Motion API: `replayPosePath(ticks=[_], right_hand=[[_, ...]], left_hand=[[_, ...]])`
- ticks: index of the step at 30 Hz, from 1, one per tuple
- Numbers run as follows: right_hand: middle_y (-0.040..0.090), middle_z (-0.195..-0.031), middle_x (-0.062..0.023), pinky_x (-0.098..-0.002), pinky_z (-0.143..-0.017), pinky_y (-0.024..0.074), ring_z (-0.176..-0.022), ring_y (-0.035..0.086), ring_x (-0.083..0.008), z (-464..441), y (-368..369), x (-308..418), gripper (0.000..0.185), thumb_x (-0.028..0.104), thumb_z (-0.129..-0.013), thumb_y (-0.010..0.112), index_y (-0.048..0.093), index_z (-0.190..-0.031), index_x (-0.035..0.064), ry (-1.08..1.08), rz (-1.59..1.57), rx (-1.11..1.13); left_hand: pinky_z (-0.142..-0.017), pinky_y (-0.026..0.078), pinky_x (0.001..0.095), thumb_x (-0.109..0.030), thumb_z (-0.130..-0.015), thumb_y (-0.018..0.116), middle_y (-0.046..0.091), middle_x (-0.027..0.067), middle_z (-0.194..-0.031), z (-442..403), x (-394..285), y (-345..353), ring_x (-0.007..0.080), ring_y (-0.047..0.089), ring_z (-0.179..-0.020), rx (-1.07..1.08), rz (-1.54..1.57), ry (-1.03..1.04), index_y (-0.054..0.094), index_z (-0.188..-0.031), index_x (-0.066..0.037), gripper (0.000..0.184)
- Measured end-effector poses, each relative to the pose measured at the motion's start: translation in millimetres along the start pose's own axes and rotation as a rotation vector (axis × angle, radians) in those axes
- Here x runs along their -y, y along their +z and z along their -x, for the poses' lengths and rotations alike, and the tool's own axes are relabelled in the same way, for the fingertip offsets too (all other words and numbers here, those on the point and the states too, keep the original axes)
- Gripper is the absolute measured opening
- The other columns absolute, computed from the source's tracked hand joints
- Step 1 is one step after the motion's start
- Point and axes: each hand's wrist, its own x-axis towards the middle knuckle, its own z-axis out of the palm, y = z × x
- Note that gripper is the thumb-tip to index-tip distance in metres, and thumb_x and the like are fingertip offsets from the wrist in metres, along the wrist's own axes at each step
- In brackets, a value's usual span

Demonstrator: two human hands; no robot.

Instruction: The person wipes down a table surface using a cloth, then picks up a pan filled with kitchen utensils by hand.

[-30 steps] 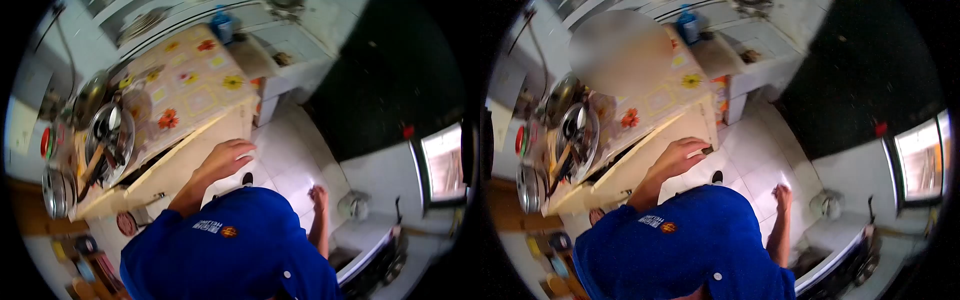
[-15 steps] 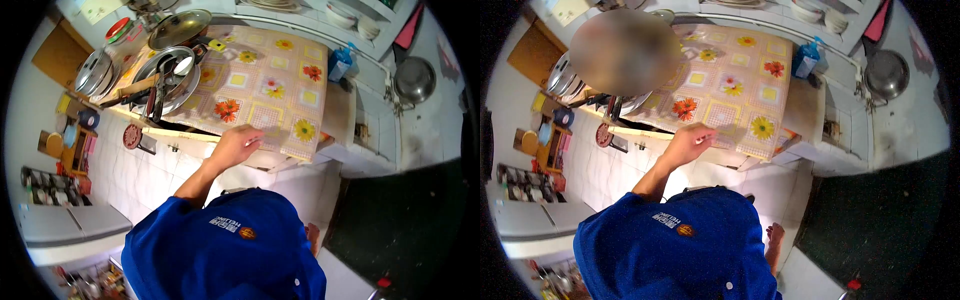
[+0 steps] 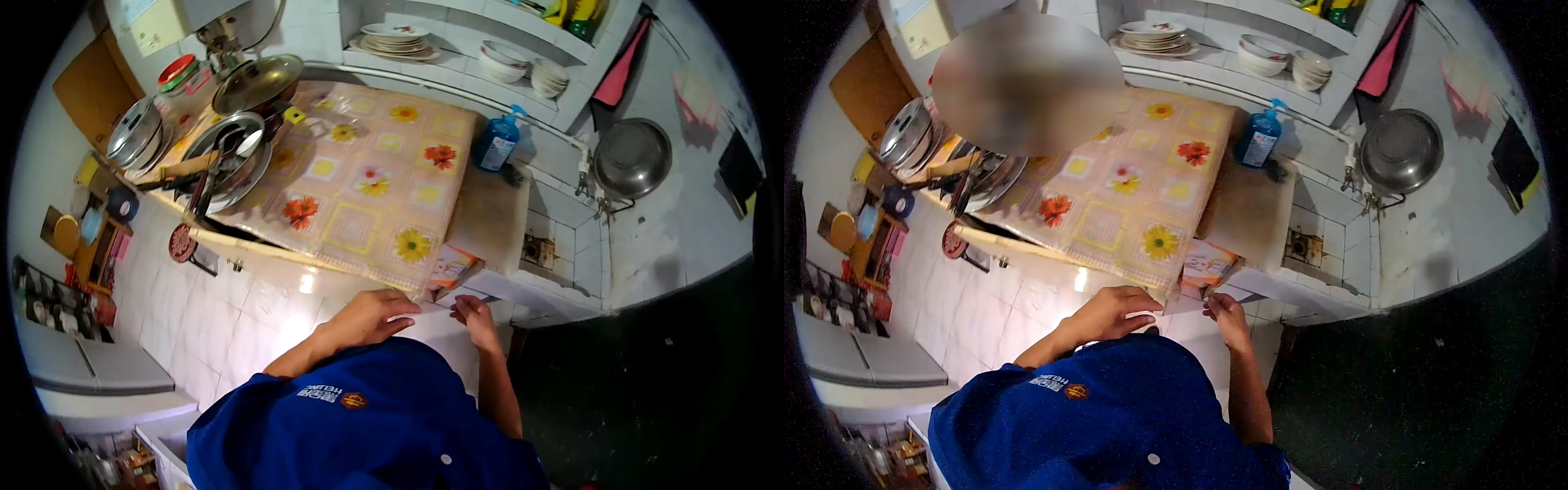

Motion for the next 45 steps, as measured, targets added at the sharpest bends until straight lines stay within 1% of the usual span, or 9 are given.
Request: replayPosePath(ticks=[11,20,22,25,27,33,38,43,45], right_hand=[[0.066,-0.094,-0.0039,-0.0291,-0.082,0.0516,-0.086,0.063,-0.0133,34.3,-162.2,117.8,0.035,0.033,-0.098,0.063,0.066,-0.108,0.0002,-0.261,0.052,-0.508],[0.065,-0.102,-0.0046,-0.0263,-0.08,0.0506,-0.087,0.061,-0.0121,11.0,-376.3,333.3,0.034,0.031,-0.097,0.065,0.064,-0.116,0.0034,-0.959,0.225,-0.917],[0.064,-0.105,-0.0038,-0.0269,-0.079,0.0486,-0.092,0.058,-0.0107,19.4,-415.0,398.5,0.043,0.033,-0.096,0.066,0.058,-0.129,0.0053,-1.06,0.249,-1.087],[0.053,-0.131,-0.0144,-0.0399,-0.093,0.0467,-0.106,0.058,-0.0263,42.8,-441.8,480.8,0.079,0.058,-0.088,0.067,0.043,-0.14,0.0033,-1.068,0.026,-1.106],[0.063,-0.11,-0.0132,-0.0361,-0.084,0.0517,-0.096,0.062,-0.0231,51.9,-449.7,524.9,0.067,0.047,-0.09,0.071,0.051,-0.132,-0.0012,-1.154,-0.106,-1.076],[0.066,-0.098,-0.014,-0.0326,-0.082,0.0533,-0.086,0.064,-0.022,43.5,-498.9,556.6,0.032,0.028,-0.095,0.067,0.063,-0.107,-0.0017,-1.424,-0.336,-0.968],[0.07,-0.096,-0.0119,-0.031,-0.084,0.051,-0.086,0.066,-0.0218,50.1,-452.2,520.0,0.024,0.016,-0.091,0.067,0.069,-0.101,-0.0058,-1.509,0.205,-1.348],[0.07,-0.101,-0.0157,-0.0373,-0.082,0.0524,-0.093,0.067,-0.0255,57.1,-406.2,445.7,0.032,0.016,-0.088,0.062,0.068,-0.111,-0.0058,-1.615,0.699,-0.789],[0.07,-0.104,-0.0193,-0.0396,-0.081,0.0527,-0.096,0.068,-0.0284,79.2,-361.8,419.3,0.04,0.021,-0.083,0.064,0.068,-0.113,-0.0048,-1.599,0.976,-0.524]], left_hand=[[-0.078,0.055,0.041,-0.007,-0.081,0.075,0.069,0.0136,-0.102,-72.5,-2.2,18.5,0.0356,0.066,-0.092,0.07,0.021,0.198,0.07,-0.105,-0.006,0.025],[-0.08,0.055,0.04,-0.006,-0.079,0.076,0.071,0.016,-0.098,-120.4,-29.5,73.1,0.0351,0.068,-0.091,-0.043,-0.079,-0.028,0.072,-0.101,-0.005,0.022],[-0.079,0.054,0.0393,-0.005,-0.078,0.076,0.071,0.0161,-0.096,-138.0,-41.4,89.2,0.035,0.068,-0.089,-0.11,-0.093,-0.097,0.072,-0.101,-0.005,0.024],[-0.078,0.054,0.0395,-0.006,-0.077,0.076,0.071,0.016,-0.096,-158.8,-57.6,112.2,0.0352,0.068,-0.089,-0.156,-0.124,-0.098,0.072,-0.102,-0.005,0.025],[-0.079,0.054,0.0401,-0.006,-0.078,0.076,0.071,0.0159,-0.097,-168.1,-66.8,123.6,0.0352,0.068,-0.089,-0.191,-0.151,-0.164,0.072,-0.103,-0.006,0.026],[-0.074,0.055,0.0389,-0.008,-0.083,0.074,0.07,0.0167,-0.096,-178.4,-87.1,139.8,0.0341,0.068,-0.086,-0.288,-0.167,-0.217,0.072,-0.102,-0.003,0.02],[-0.075,0.055,0.0387,-0.008,-0.085,0.072,0.07,0.0138,-0.094,-198.2,-94.7,143.5,0.0324,0.067,-0.087,-0.249,-0.149,-0.163,0.072,-0.105,-0.007,0.021],[-0.079,0.054,0.0349,-0.016,-0.087,0.075,0.069,0.0133,-0.102,-237.3,-84.4,144.6,0.0281,0.068,-0.091,-0.194,0.051,-0.071,0.07,-0.116,-0.007,0.031],[-0.089,0.052,0.0359,-0.037,-0.093,0.07,0.065,0.014,-0.122,-265.7,-81.2,145.7,0.0261,0.064,-0.106,-0.069,0.441,-0.195,0.061,-0.133,-0.008,0.05]])
